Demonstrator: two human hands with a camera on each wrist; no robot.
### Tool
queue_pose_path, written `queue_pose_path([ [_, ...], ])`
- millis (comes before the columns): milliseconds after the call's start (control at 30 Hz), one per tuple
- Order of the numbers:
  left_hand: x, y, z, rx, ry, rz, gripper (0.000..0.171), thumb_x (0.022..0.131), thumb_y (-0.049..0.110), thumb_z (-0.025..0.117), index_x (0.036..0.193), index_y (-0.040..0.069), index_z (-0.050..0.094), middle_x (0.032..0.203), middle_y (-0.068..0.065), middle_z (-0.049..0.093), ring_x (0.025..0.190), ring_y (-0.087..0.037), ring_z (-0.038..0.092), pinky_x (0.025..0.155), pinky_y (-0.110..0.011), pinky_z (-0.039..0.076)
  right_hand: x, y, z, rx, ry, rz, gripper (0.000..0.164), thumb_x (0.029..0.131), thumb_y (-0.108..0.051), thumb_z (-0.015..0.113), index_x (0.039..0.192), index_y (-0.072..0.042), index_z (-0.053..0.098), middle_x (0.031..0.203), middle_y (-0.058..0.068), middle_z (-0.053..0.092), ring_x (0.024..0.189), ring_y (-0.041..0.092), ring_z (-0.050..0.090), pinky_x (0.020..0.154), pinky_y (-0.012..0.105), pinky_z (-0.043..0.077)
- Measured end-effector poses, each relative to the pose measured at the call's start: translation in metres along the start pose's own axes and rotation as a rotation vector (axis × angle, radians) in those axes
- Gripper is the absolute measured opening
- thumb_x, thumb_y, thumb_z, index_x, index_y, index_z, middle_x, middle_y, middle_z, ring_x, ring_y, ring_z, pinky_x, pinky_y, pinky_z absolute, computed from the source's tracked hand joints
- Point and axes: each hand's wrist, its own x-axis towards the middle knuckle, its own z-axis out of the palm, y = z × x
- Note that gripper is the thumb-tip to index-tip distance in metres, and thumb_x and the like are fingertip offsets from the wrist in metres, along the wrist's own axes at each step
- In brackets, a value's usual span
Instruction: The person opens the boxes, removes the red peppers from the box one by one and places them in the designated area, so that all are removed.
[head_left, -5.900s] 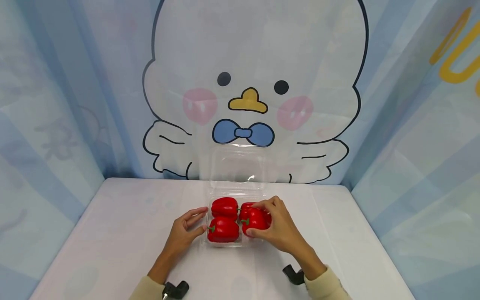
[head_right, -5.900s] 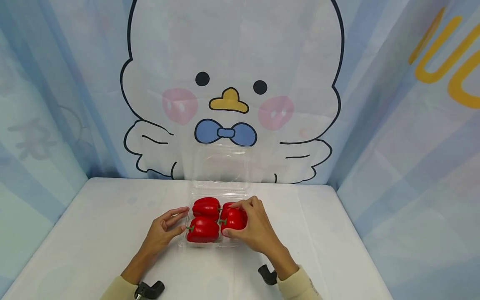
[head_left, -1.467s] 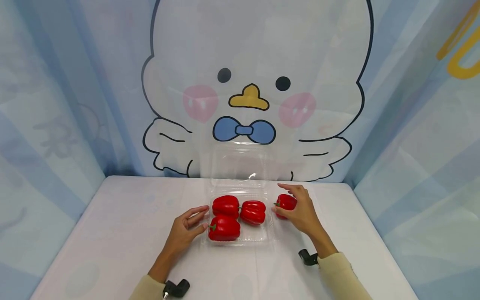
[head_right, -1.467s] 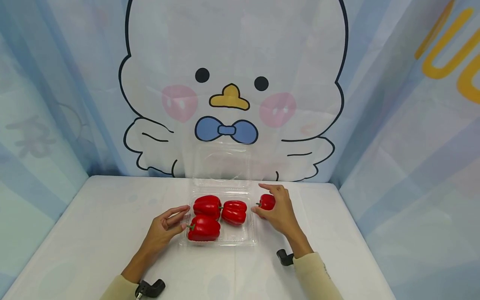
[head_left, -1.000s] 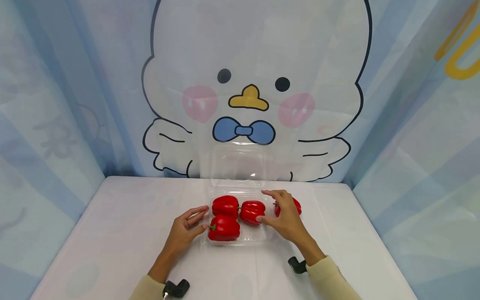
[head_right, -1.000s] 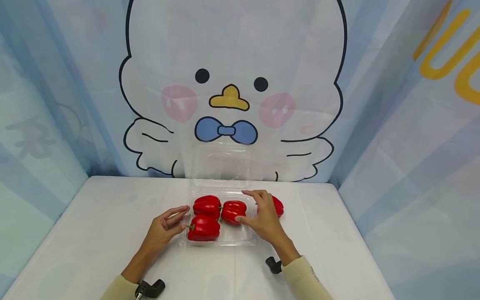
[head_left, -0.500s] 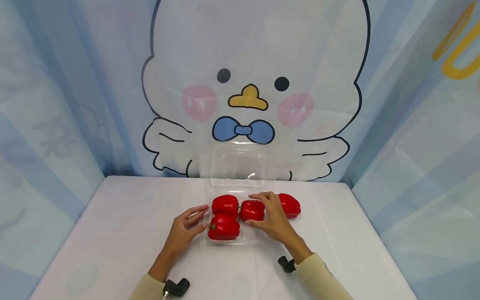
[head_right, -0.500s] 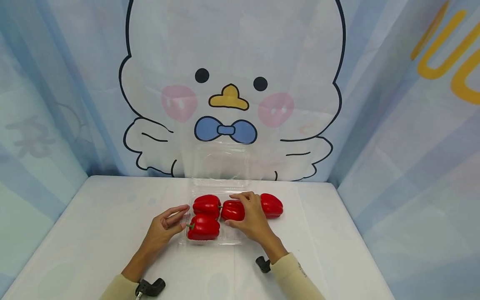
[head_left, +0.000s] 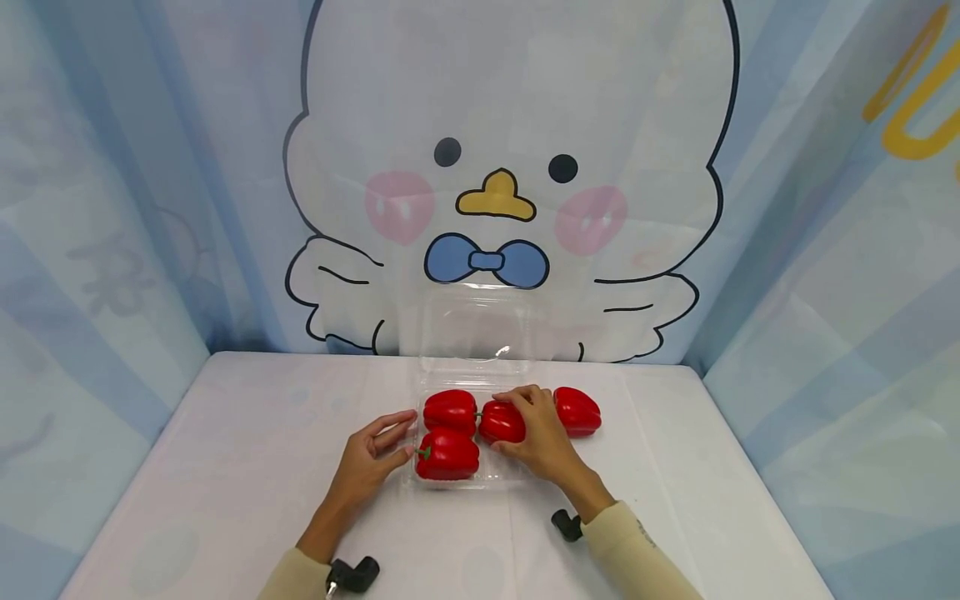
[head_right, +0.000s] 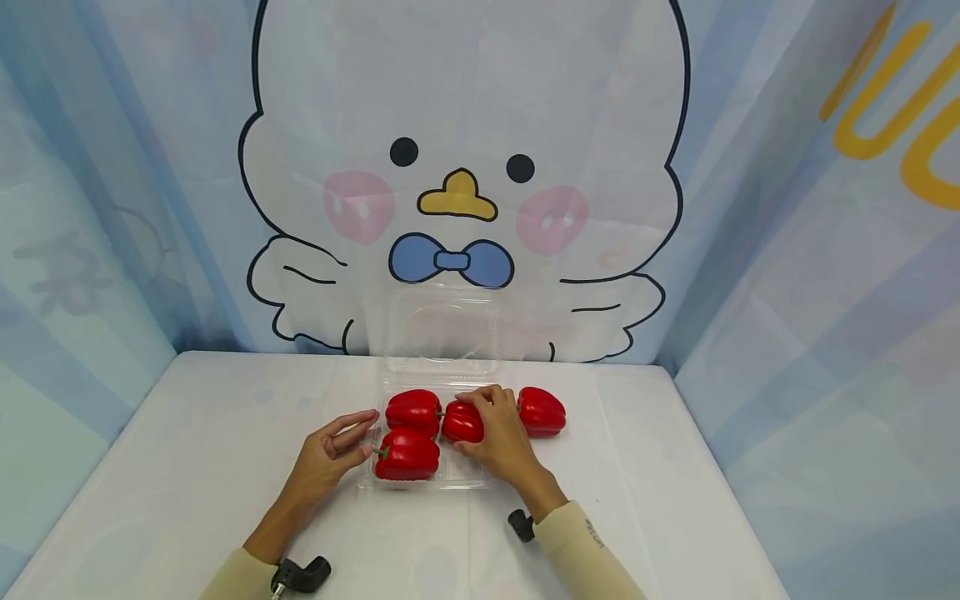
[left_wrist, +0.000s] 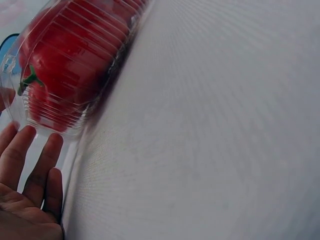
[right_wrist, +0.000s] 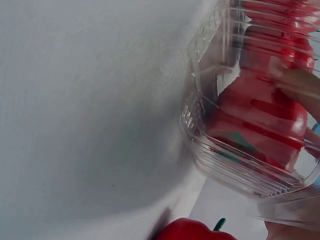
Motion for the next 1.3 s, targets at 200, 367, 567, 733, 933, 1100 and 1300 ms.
queue_pose_path([
  [200,0.000,0.002,0.001,0.000,-0.003,0.003,0.054,0.097,0.012,0.078,0.148,0.011,0.060,0.154,-0.010,0.061,0.148,-0.033,0.055,0.107,-0.026,0.055,0.001,0.001,-0.002,-0.041,0.006,-0.040,0.075,0.074,-0.018,0.098,0.141,-0.021,0.066,0.136,0.008,0.060,0.131,0.030,0.052,0.100,0.052,0.063],
  [367,-0.001,0.002,0.001,-0.002,-0.005,0.012,0.055,0.097,0.012,0.078,0.148,0.010,0.060,0.154,-0.011,0.061,0.148,-0.033,0.054,0.107,-0.025,0.055,0.001,0.000,-0.003,-0.021,-0.002,-0.035,0.075,0.074,-0.017,0.099,0.141,-0.022,0.066,0.134,0.006,0.061,0.131,0.029,0.053,0.100,0.050,0.063],
  [567,0.000,0.001,0.001,0.002,0.003,0.014,0.055,0.096,0.012,0.078,0.148,0.011,0.060,0.154,-0.010,0.062,0.148,-0.033,0.055,0.105,-0.021,0.055,0.000,-0.001,-0.003,-0.021,0.002,-0.037,0.074,0.073,-0.017,0.099,0.139,-0.023,0.067,0.133,0.005,0.061,0.129,0.027,0.053,0.099,0.048,0.063],
  [733,0.001,-0.001,0.000,-0.001,0.003,0.000,0.055,0.096,0.013,0.079,0.148,0.014,0.061,0.154,-0.008,0.062,0.148,-0.030,0.055,0.107,-0.024,0.055,-0.001,-0.002,-0.006,-0.012,-0.001,-0.042,0.073,0.073,-0.016,0.099,0.139,-0.023,0.068,0.132,0.005,0.061,0.129,0.028,0.052,0.098,0.048,0.064],
  [933,0.001,-0.002,-0.001,0.002,0.005,-0.004,0.055,0.096,0.013,0.079,0.148,0.015,0.061,0.154,-0.006,0.062,0.148,-0.028,0.055,0.108,-0.024,0.054,-0.004,-0.004,-0.008,-0.003,0.007,-0.043,0.073,0.073,-0.016,0.099,0.138,-0.024,0.068,0.133,0.005,0.061,0.131,0.028,0.052,0.097,0.048,0.064],
  [1100,0.001,-0.002,0.000,0.014,0.011,0.001,0.056,0.096,0.013,0.079,0.148,0.013,0.061,0.154,-0.008,0.062,0.148,-0.031,0.055,0.107,-0.025,0.055,-0.006,-0.006,-0.012,0.006,0.020,-0.039,0.074,0.071,-0.016,0.100,0.138,-0.024,0.067,0.134,0.005,0.060,0.133,0.028,0.052,0.096,0.048,0.065],
  [1300,0.001,-0.001,-0.001,0.011,0.004,0.003,0.054,0.096,0.013,0.079,0.147,0.014,0.061,0.154,-0.007,0.062,0.147,-0.030,0.056,0.107,-0.024,0.055,-0.008,-0.010,-0.017,0.028,0.023,-0.020,0.074,0.072,-0.015,0.099,0.138,-0.023,0.067,0.135,0.006,0.059,0.134,0.029,0.051,0.095,0.050,0.065],
])
